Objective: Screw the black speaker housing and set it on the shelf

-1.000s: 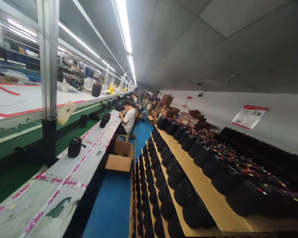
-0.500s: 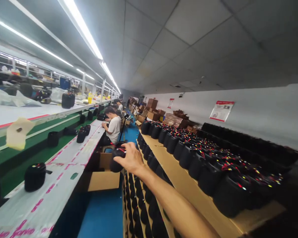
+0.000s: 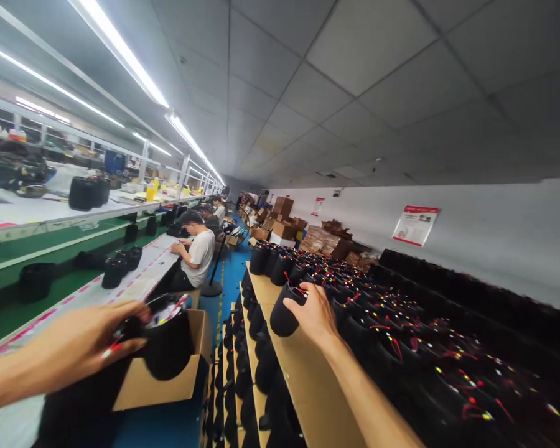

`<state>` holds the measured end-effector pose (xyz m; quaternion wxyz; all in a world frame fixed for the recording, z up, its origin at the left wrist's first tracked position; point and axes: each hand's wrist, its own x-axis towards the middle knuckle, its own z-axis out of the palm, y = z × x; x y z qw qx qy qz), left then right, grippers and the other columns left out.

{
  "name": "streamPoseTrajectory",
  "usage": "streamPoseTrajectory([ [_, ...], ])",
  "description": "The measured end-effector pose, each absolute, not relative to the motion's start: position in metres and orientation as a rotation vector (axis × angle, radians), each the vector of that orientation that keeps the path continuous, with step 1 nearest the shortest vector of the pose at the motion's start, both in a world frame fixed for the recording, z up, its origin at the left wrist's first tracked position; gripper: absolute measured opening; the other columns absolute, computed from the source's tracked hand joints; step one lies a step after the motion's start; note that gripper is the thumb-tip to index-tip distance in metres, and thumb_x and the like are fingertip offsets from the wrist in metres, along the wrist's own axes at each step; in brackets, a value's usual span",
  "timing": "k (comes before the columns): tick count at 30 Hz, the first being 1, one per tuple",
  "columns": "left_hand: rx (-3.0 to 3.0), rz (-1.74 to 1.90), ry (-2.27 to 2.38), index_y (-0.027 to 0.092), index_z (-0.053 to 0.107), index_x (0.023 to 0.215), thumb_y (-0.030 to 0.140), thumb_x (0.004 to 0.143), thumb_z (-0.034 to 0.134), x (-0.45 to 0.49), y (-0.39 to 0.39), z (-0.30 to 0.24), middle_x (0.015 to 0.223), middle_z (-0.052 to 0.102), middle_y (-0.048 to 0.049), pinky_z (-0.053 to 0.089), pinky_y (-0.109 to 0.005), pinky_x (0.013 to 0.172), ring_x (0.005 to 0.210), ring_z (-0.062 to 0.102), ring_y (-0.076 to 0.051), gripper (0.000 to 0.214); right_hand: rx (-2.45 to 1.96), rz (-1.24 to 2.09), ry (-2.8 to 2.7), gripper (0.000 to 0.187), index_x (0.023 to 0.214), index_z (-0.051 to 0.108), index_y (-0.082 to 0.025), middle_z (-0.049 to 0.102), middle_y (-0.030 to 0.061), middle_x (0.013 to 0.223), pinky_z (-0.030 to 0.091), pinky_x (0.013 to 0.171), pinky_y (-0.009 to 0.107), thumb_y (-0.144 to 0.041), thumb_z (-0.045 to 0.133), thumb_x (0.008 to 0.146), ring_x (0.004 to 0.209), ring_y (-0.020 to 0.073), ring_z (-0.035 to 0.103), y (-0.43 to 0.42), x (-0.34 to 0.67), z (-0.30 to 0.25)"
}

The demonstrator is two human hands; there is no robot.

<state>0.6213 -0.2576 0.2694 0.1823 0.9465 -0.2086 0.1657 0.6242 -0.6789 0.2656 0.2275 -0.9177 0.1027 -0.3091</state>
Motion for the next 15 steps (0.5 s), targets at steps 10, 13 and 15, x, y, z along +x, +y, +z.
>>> streamPoseTrajectory([
  [10, 2.802, 0.347, -1.023, 0.008, 0.065, 0.123, 0.041, 0.103, 0.051, 0.833, -0.422, 0.312, 0.110, 0.070, -0.0052, 0.053, -0.044, 0.096, 0.104, 0.069, -0.023, 0.042, -2.577, -0.828, 0.375, 0.051, 0.123, 0.061, -0.019, 0.063, 0.0111, 0.129, 0.048, 0.102, 0.043, -0.046, 0.062, 0.080, 0.117, 0.0275, 0.064, -0.704, 0.659, 0.264],
  [13, 2.781, 0.301, -1.087, 0.017, 0.067, 0.119, 0.042, 0.095, 0.068, 0.894, -0.459, 0.313, 0.113, 0.072, -0.0080, 0.057, -0.048, 0.094, 0.103, 0.070, -0.024, 0.035, -2.579, -0.828, 0.431, 0.051, 0.122, 0.061, -0.021, 0.064, 0.0105, 0.129, 0.048, 0.103, 0.043, -0.049, 0.060, 0.079, 0.118, 0.0277, 0.063, -0.705, 0.684, 0.263],
  [15, 2.761, 0.272, -1.119, 0.017, 0.067, 0.119, 0.041, 0.095, 0.068, 0.929, -0.482, 0.310, 0.116, 0.071, -0.0083, 0.057, -0.049, 0.095, 0.106, 0.069, -0.025, 0.034, -2.578, -0.829, 0.480, 0.051, 0.122, 0.060, -0.021, 0.064, 0.0101, 0.129, 0.047, 0.103, 0.044, -0.049, 0.059, 0.079, 0.119, 0.0280, 0.063, -0.707, 0.703, 0.263],
])
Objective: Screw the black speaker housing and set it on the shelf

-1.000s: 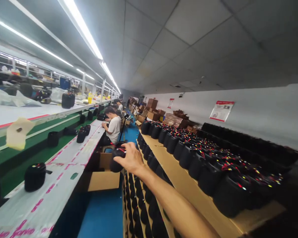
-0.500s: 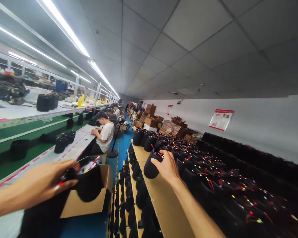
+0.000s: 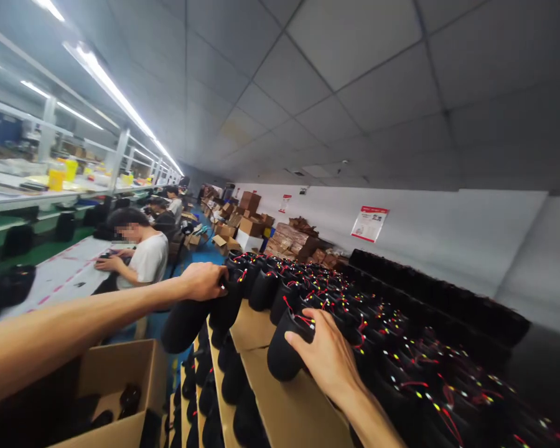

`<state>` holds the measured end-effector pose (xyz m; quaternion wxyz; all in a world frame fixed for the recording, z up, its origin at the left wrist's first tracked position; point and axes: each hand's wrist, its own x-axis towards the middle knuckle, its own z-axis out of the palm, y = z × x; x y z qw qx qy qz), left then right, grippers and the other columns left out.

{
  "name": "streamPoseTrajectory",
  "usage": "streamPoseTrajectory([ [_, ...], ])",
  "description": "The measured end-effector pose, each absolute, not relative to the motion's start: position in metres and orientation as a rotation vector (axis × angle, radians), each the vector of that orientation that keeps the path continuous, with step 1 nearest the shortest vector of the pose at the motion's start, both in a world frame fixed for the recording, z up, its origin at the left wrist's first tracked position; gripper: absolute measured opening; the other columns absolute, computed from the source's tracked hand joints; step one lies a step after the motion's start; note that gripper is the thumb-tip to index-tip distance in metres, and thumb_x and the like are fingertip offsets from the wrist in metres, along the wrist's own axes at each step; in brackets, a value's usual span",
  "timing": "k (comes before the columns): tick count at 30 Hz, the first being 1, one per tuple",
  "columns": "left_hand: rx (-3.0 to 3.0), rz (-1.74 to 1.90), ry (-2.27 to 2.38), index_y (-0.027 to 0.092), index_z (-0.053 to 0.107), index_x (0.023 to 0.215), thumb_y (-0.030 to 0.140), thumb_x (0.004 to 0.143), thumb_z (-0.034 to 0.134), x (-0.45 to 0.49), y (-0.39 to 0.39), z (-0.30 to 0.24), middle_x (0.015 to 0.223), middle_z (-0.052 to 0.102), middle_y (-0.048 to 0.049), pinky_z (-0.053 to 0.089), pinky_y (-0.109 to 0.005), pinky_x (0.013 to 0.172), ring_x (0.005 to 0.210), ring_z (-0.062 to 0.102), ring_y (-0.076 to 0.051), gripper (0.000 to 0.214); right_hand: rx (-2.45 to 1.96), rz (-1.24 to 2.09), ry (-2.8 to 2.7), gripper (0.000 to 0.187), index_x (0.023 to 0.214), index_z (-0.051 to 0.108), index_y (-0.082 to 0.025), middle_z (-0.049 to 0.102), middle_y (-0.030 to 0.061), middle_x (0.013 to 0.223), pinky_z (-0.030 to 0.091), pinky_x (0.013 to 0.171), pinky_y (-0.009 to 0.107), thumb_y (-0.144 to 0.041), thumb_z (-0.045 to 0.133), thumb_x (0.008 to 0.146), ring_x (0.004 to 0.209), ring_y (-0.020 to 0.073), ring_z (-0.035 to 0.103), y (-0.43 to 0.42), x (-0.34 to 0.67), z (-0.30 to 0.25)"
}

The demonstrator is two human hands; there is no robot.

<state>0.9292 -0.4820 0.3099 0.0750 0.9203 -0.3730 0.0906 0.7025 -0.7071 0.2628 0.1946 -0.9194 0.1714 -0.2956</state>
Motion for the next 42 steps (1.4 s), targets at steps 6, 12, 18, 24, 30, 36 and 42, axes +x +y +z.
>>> streamPoseTrajectory([
  [6, 2.726, 0.183, -1.187, 0.016, 0.066, 0.120, 0.040, 0.096, 0.067, 1.002, -0.534, 0.290, 0.119, 0.071, -0.0091, 0.057, -0.049, 0.096, 0.108, 0.069, -0.026, 0.033, -2.585, -0.809, 0.604, 0.049, 0.124, 0.058, -0.022, 0.061, 0.0095, 0.133, 0.046, 0.105, 0.045, -0.048, 0.057, 0.082, 0.121, 0.0280, 0.061, -0.712, 0.751, 0.261],
  [12, 2.746, 0.161, -1.272, 0.016, 0.066, 0.120, 0.038, 0.096, 0.067, 1.032, -0.569, 0.279, 0.119, 0.070, -0.0091, 0.058, -0.050, 0.096, 0.107, 0.069, -0.025, 0.032, -2.618, -0.719, 0.667, 0.049, 0.126, 0.057, -0.019, 0.060, 0.0102, 0.134, 0.046, 0.104, 0.041, -0.042, 0.059, 0.083, 0.121, 0.0262, 0.062, -0.715, 0.792, 0.258],
  [18, 2.731, 0.234, -1.292, 0.016, 0.064, 0.124, 0.038, 0.097, 0.067, 1.041, -0.584, 0.276, 0.120, 0.070, -0.0094, 0.060, -0.048, 0.092, 0.105, 0.069, -0.025, 0.035, -2.627, -0.711, 0.709, 0.045, 0.127, 0.058, -0.019, 0.062, 0.0096, 0.133, 0.046, 0.104, 0.038, -0.034, 0.066, 0.086, 0.121, 0.0255, 0.062, -0.725, 0.827, 0.248],
  [24, 2.646, 0.340, -1.257, 0.019, 0.051, 0.142, 0.041, 0.096, 0.067, 1.036, -0.569, 0.266, 0.127, 0.067, -0.0116, 0.060, -0.049, 0.091, 0.102, 0.070, -0.026, 0.054, -2.673, -0.707, 0.753, 0.039, 0.123, 0.061, -0.019, 0.065, 0.0084, 0.127, 0.050, 0.097, 0.035, -0.031, 0.072, 0.087, 0.115, 0.0244, 0.066, -0.736, 0.855, 0.234],
  [30, 2.524, 0.375, -1.237, 0.018, 0.064, 0.124, 0.039, 0.088, 0.073, 1.016, -0.548, 0.272, 0.115, 0.072, -0.0095, 0.061, -0.046, 0.080, 0.087, 0.073, -0.025, 0.042, -2.796, -0.733, 0.791, 0.034, 0.121, 0.062, -0.018, 0.059, 0.0123, 0.136, 0.055, 0.090, 0.040, -0.033, 0.071, 0.093, 0.105, 0.0293, 0.072, -0.735, 0.880, 0.220],
  [36, 2.255, 0.474, -1.245, 0.022, 0.070, 0.110, 0.037, 0.084, 0.074, 0.994, -0.572, 0.269, 0.108, 0.072, -0.0061, 0.060, -0.040, 0.072, 0.085, 0.075, -0.028, 0.030, -2.960, -0.749, 0.774, 0.037, 0.132, 0.057, -0.018, 0.038, 0.0152, 0.160, 0.059, 0.085, 0.049, -0.031, 0.063, 0.098, 0.113, 0.0373, 0.068, -0.729, 0.879, 0.211],
  [42, 1.945, 0.639, -1.277, 0.021, 0.068, 0.100, 0.028, 0.084, 0.074, 0.993, -0.616, 0.227, 0.106, 0.069, -0.0068, 0.061, -0.036, 0.081, 0.105, 0.068, -0.027, 0.018, -2.949, -0.766, 0.757, 0.043, 0.135, 0.054, -0.016, 0.045, 0.0148, 0.154, 0.061, 0.084, 0.043, -0.031, 0.066, 0.096, 0.106, 0.0312, 0.072, -0.740, 0.869, 0.203],
])
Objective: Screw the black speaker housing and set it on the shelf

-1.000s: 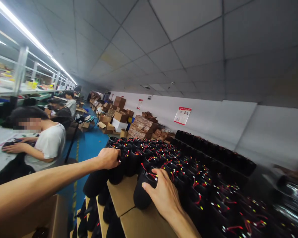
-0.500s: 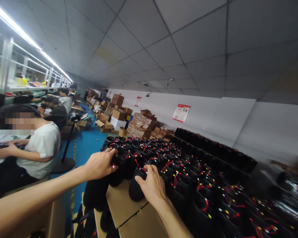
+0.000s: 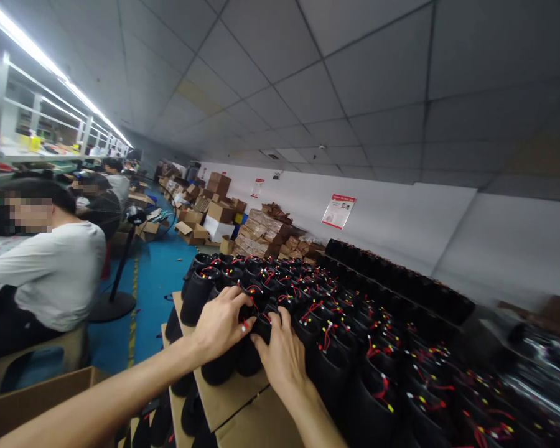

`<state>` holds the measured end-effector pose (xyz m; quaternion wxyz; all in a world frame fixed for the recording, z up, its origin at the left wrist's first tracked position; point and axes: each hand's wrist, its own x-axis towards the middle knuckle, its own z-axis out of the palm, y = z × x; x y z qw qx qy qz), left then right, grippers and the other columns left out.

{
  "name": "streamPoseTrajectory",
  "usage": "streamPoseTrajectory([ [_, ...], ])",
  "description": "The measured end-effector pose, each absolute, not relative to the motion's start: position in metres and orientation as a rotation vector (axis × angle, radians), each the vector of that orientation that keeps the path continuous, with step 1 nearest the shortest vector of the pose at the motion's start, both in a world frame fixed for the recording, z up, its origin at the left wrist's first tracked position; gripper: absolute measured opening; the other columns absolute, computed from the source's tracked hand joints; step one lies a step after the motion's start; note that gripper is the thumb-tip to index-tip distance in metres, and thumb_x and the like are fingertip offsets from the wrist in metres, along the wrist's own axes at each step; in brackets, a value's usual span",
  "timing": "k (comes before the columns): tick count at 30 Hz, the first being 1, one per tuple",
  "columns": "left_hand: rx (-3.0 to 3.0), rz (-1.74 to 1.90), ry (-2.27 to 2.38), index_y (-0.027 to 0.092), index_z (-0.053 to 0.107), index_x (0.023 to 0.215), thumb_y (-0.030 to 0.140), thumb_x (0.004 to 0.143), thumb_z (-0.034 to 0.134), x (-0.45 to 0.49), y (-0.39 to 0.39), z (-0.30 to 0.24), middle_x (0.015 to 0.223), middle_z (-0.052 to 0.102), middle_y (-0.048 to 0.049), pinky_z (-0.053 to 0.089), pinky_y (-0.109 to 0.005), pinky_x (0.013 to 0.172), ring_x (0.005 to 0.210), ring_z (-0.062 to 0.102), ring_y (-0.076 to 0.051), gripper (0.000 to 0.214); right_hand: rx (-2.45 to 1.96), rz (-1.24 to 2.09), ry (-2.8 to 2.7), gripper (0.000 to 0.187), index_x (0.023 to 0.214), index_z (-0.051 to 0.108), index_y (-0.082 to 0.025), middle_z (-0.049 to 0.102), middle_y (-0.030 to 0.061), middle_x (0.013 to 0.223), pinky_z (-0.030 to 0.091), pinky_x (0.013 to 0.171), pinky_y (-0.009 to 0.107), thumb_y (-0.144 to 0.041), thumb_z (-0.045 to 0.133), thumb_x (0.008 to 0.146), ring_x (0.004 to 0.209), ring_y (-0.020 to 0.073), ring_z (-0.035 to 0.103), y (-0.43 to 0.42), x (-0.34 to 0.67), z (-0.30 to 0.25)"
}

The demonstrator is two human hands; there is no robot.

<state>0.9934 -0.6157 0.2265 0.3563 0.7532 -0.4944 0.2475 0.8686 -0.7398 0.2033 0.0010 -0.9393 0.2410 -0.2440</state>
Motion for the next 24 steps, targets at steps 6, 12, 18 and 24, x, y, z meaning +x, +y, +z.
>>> streamPoseTrajectory([
  [6, 1.720, 0.866, -1.000, 0.020, 0.025, 0.152, 0.049, 0.081, 0.075, 0.992, -0.609, 0.146, 0.162, 0.029, -0.0208, 0.023, -0.066, 0.126, 0.155, 0.024, -0.040, 0.092, -2.897, -0.866, 0.731, 0.054, 0.145, 0.040, -0.011, 0.040, 0.0181, 0.157, 0.059, 0.094, 0.042, -0.028, 0.061, 0.098, 0.125, 0.0320, 0.064, -0.746, 0.865, 0.185],
  [12, 1.863, 0.660, -0.723, 0.013, 0.014, 0.160, 0.050, 0.082, 0.073, 0.986, -0.602, 0.074, 0.156, 0.039, -0.0318, 0.049, -0.071, 0.105, 0.142, 0.044, -0.051, 0.105, -2.791, -1.002, 0.740, 0.057, 0.149, 0.031, -0.013, 0.047, 0.0201, 0.152, 0.060, 0.089, 0.044, -0.033, 0.054, 0.100, 0.123, 0.0340, 0.065, -0.747, 0.856, 0.165],
  [18, 1.962, 0.524, -0.699, 0.014, 0.029, 0.154, 0.053, 0.082, 0.071, 0.982, -0.610, 0.068, 0.160, 0.040, -0.0266, 0.037, -0.067, 0.117, 0.150, 0.036, -0.044, 0.092, -2.691, -0.897, 0.783, 0.054, 0.150, 0.027, -0.018, 0.050, 0.0188, 0.148, 0.061, 0.083, 0.048, -0.034, 0.048, 0.103, 0.101, 0.0318, 0.074, -0.745, 0.859, 0.161],
  [24, 2.008, 0.475, -0.618, 0.013, 0.031, 0.153, 0.052, 0.082, 0.070, 0.974, -0.613, 0.075, 0.159, 0.041, -0.0265, 0.041, -0.066, 0.115, 0.147, 0.042, -0.044, 0.090, -2.669, -0.965, 0.754, 0.047, 0.142, 0.037, -0.021, 0.055, 0.0136, 0.139, 0.060, 0.082, 0.038, -0.035, 0.055, 0.100, 0.105, 0.0275, 0.072, -0.749, 0.863, 0.163],
])
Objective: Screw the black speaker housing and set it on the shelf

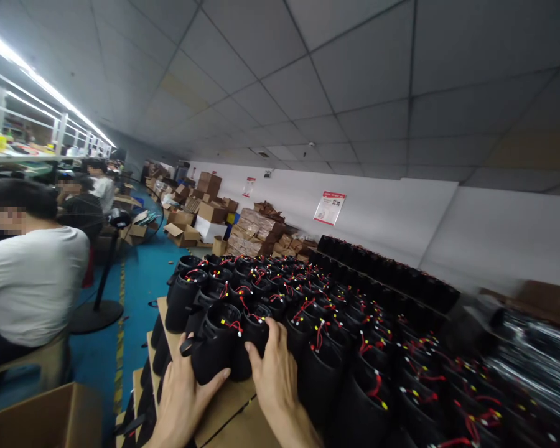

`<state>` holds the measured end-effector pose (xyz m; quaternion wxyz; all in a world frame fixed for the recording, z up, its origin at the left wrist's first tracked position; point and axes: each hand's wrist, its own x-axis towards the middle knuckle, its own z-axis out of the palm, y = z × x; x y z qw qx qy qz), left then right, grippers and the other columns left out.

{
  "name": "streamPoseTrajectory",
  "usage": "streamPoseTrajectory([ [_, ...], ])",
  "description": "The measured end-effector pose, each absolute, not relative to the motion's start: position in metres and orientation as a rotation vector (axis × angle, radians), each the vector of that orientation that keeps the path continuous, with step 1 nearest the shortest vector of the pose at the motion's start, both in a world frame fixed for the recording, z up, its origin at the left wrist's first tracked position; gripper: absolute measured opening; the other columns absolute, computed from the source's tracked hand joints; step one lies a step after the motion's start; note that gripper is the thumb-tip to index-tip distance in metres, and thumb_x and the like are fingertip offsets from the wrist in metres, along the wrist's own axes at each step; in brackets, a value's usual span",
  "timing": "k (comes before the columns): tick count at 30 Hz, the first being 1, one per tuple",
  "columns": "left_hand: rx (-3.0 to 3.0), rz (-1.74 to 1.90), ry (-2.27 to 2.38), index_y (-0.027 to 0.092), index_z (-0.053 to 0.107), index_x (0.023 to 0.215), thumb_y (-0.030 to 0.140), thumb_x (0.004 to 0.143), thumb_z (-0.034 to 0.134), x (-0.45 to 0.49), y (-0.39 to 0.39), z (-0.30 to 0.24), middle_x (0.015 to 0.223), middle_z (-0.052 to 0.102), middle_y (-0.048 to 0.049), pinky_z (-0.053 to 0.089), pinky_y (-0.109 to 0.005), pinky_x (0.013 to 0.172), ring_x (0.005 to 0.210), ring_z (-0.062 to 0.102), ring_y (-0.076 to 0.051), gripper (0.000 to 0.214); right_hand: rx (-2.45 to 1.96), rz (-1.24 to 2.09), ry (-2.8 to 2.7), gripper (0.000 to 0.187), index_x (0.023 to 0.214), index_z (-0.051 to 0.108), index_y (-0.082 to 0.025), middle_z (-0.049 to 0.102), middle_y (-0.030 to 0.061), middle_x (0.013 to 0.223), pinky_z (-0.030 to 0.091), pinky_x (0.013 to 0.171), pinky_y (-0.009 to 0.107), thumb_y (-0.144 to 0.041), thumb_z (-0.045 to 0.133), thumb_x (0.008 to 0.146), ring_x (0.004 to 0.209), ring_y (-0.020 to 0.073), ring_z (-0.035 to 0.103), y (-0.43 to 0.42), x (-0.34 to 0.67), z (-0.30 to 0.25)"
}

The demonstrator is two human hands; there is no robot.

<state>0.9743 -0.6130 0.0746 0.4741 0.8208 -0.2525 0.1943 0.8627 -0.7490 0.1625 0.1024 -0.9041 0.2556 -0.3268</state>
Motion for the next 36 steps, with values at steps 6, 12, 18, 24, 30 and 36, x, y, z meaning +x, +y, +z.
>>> streamPoseTrajectory([
  [6, 2.033, 0.475, -0.581, 0.011, 0.029, 0.154, 0.058, 0.088, 0.060, 0.968, -0.616, 0.078, 0.159, 0.039, -0.0272, 0.042, -0.067, 0.113, 0.146, 0.042, -0.045, 0.086, -2.697, -0.991, 0.892, 0.044, 0.133, 0.046, -0.021, 0.060, 0.0140, 0.130, 0.058, 0.072, 0.040, -0.030, 0.066, 0.094, 0.095, 0.0317, 0.074, -0.741, 0.865, 0.177],
  [12, 2.040, 0.529, -0.669, 0.007, 0.033, 0.152, 0.057, 0.091, 0.053, 0.973, -0.611, 0.072, 0.159, 0.038, -0.0285, 0.042, -0.066, 0.114, 0.146, 0.042, -0.044, 0.082, -2.682, -0.993, 0.794, 0.047, 0.135, 0.045, -0.019, 0.057, 0.0135, 0.133, 0.060, 0.080, 0.038, -0.022, 0.066, 0.094, 0.101, 0.0281, 0.073, -0.745, 0.868, 0.178],
  [18, 2.034, 0.605, -0.716, 0.007, 0.032, 0.152, 0.058, 0.095, 0.047, 0.977, -0.611, 0.067, 0.156, 0.042, -0.0288, 0.045, -0.066, 0.110, 0.145, 0.044, -0.043, 0.078, -2.637, -1.036, 0.681, 0.045, 0.131, 0.048, -0.023, 0.060, 0.0091, 0.129, 0.059, 0.084, 0.035, -0.019, 0.066, 0.090, 0.104, 0.0248, 0.072, -0.751, 0.868, 0.179],
  [24, 2.000, 0.631, -0.726, 0.008, 0.034, 0.149, 0.059, 0.095, 0.049, 0.978, -0.610, 0.062, 0.155, 0.041, -0.0283, 0.048, -0.062, 0.109, 0.141, 0.047, -0.044, 0.076, -2.631, -1.028, 0.689, 0.043, 0.129, 0.051, -0.025, 0.062, 0.0073, 0.126, 0.059, 0.079, 0.039, -0.021, 0.068, 0.089, 0.097, 0.0265, 0.073, -0.751, 0.872, 0.185],
  [30, 1.945, 0.635, -0.696, 0.010, 0.039, 0.141, 0.061, 0.092, 0.051, 0.979, -0.613, 0.062, 0.152, 0.044, -0.0277, 0.046, -0.066, 0.109, 0.138, 0.049, -0.045, 0.071, -2.601, -1.050, 0.722, 0.042, 0.126, 0.053, -0.023, 0.063, 0.0083, 0.125, 0.059, 0.080, 0.034, -0.018, 0.070, 0.088, 0.099, 0.0251, 0.073, -0.749, 0.872, 0.182],
  [36, 1.970, 0.598, -0.673, 0.011, 0.036, 0.144, 0.060, 0.092, 0.051, 0.975, -0.617, 0.063, 0.152, 0.046, -0.0291, 0.042, -0.070, 0.110, 0.141, 0.047, -0.045, 0.073, -2.623, -1.013, 0.715, 0.046, 0.132, 0.051, -0.025, 0.062, 0.0070, 0.131, 0.060, 0.081, 0.038, -0.022, 0.070, 0.089, 0.098, 0.0252, 0.074, -0.750, 0.870, 0.179],
])
